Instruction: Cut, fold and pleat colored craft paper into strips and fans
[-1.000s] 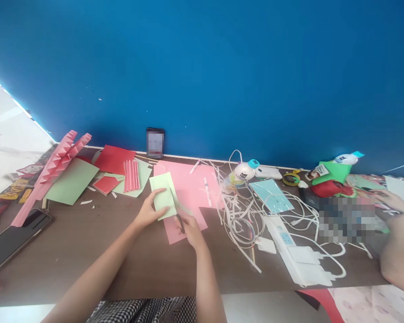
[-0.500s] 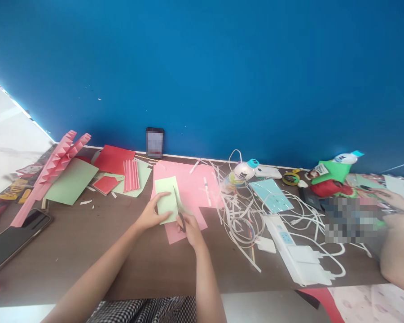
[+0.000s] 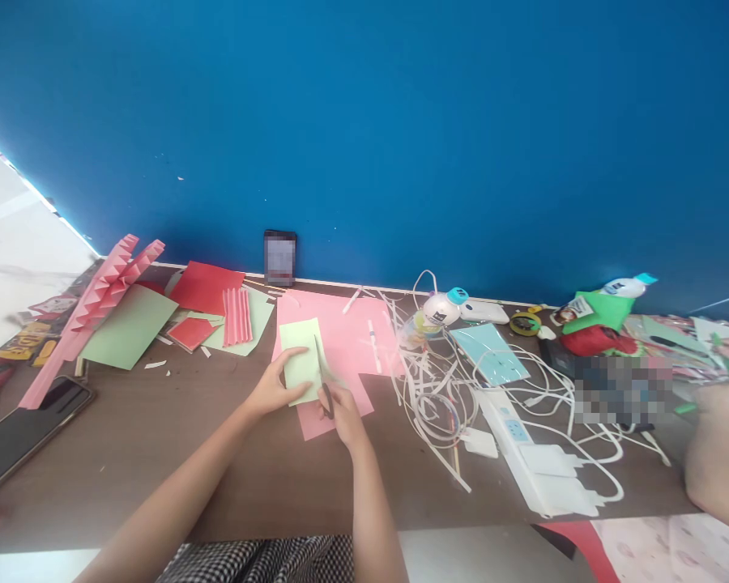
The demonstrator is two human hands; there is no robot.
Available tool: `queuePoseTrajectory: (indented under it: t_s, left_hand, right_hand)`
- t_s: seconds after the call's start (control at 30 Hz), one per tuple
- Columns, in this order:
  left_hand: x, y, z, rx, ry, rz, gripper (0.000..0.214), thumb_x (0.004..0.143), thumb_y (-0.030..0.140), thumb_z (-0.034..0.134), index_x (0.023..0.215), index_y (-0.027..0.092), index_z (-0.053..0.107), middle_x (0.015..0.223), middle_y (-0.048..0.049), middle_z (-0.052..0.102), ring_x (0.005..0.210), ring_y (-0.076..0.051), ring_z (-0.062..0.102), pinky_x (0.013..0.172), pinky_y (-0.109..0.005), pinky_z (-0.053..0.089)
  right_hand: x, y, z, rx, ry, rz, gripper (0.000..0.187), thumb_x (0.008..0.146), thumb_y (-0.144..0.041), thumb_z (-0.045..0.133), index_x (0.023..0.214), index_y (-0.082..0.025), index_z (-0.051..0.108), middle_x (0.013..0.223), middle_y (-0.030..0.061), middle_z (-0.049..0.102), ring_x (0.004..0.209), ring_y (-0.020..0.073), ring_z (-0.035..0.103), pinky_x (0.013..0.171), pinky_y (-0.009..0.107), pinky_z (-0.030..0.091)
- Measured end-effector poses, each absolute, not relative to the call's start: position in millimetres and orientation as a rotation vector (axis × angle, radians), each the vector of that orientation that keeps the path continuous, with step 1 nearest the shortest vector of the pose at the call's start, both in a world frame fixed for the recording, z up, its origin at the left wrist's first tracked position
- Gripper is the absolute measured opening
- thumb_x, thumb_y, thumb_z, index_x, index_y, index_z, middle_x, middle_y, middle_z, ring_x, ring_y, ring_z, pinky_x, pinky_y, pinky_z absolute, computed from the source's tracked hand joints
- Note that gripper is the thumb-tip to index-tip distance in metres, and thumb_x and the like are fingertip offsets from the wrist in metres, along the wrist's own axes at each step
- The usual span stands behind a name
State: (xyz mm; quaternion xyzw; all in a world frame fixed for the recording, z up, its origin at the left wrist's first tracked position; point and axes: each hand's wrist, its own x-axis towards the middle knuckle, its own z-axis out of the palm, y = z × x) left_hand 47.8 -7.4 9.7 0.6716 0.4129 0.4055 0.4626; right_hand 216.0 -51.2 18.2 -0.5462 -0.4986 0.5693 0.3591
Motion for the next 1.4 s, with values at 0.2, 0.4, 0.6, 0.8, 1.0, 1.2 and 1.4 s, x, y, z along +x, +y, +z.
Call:
queuePoseTrajectory:
  t_s: [0.2,0.4,0.6,0.8,1.0,1.2,1.4]
  left_hand:
    - [48.5,-8.6,11.1,1.656,0.998,0.991,0.055,0.068,0.022,0.06,0.121,0.022,0.042,0.114,-0.0059,0.054,0.101,-0.022,0.054,0.087,-0.035,0.044]
    - [47.9,-8.3,11.9,1.646,0.992,0.985,0.056,0.068,0.021,0.06,0.121,0.022,0.042,0.116,-0.0058,0.053,0.102,-0.022,0.053,0.087,-0.035,0.044]
    - [47.3,-7.0,9.8,1.648,0.988,0.986,0.056,0.068,0.021,0.06,0.12,0.021,0.042,0.116,-0.0061,0.053,0.102,-0.022,0.053,0.087,-0.034,0.044]
    - [47.1,-7.8,10.6,1.659,0.987,0.993,0.056,0.068,0.021,0.06,0.12,0.021,0.041,0.118,-0.0058,0.051,0.102,-0.022,0.052,0.089,-0.035,0.043]
    - [46.7,-7.4,10.5,1.66,1.007,0.982,0.056,0.068,0.021,0.06,0.12,0.021,0.041,0.118,-0.006,0.052,0.104,-0.023,0.052,0.09,-0.036,0.042]
    - [48.6,-9.6,12.0,1.696,0.935,0.96,0.055,0.068,0.019,0.059,0.12,0.021,0.042,0.118,-0.0055,0.051,0.107,-0.022,0.05,0.093,-0.034,0.04]
    - [50.8,-12.2,12.3,1.725,0.886,0.922,0.055,0.068,0.02,0.06,0.12,0.021,0.042,0.121,-0.0053,0.05,0.11,-0.021,0.048,0.096,-0.034,0.038]
  right_hand:
    - [215.9,-50.9,20.0,-1.381,-1.309,1.463,0.039,0.077,-0.051,0.05,0.055,-0.018,0.049,0.049,-0.0016,0.048,0.05,0.0115,0.045,0.051,0.024,0.031]
    - [217.9,-50.5,17.3,-1.385,-1.326,1.453,0.038,0.076,-0.049,0.051,0.056,-0.017,0.049,0.05,-0.0017,0.048,0.051,0.0114,0.044,0.053,0.025,0.032]
    - [217.8,-50.7,16.0,-1.404,-1.331,1.426,0.041,0.075,-0.052,0.051,0.056,-0.016,0.049,0.049,-0.002,0.046,0.05,0.0115,0.043,0.052,0.025,0.031]
    - [215.7,-50.8,18.2,-1.399,-1.307,1.453,0.037,0.074,-0.051,0.053,0.061,-0.016,0.051,0.049,-0.0031,0.045,0.051,0.0112,0.042,0.053,0.024,0.032]
    - [215.5,-50.6,17.8,-1.415,-1.313,1.442,0.036,0.074,-0.05,0.053,0.06,-0.017,0.051,0.049,-0.0029,0.046,0.05,0.0114,0.041,0.053,0.025,0.031]
    - [216.3,-50.1,17.9,-1.404,-1.259,1.423,0.038,0.072,-0.051,0.054,0.056,-0.017,0.048,0.051,-0.0027,0.043,0.05,0.0114,0.04,0.051,0.024,0.03]
    - [215.3,-50.0,21.4,-1.387,-1.247,1.355,0.04,0.072,-0.054,0.053,0.057,-0.017,0.046,0.056,-0.0025,0.04,0.056,0.0116,0.036,0.052,0.024,0.029]
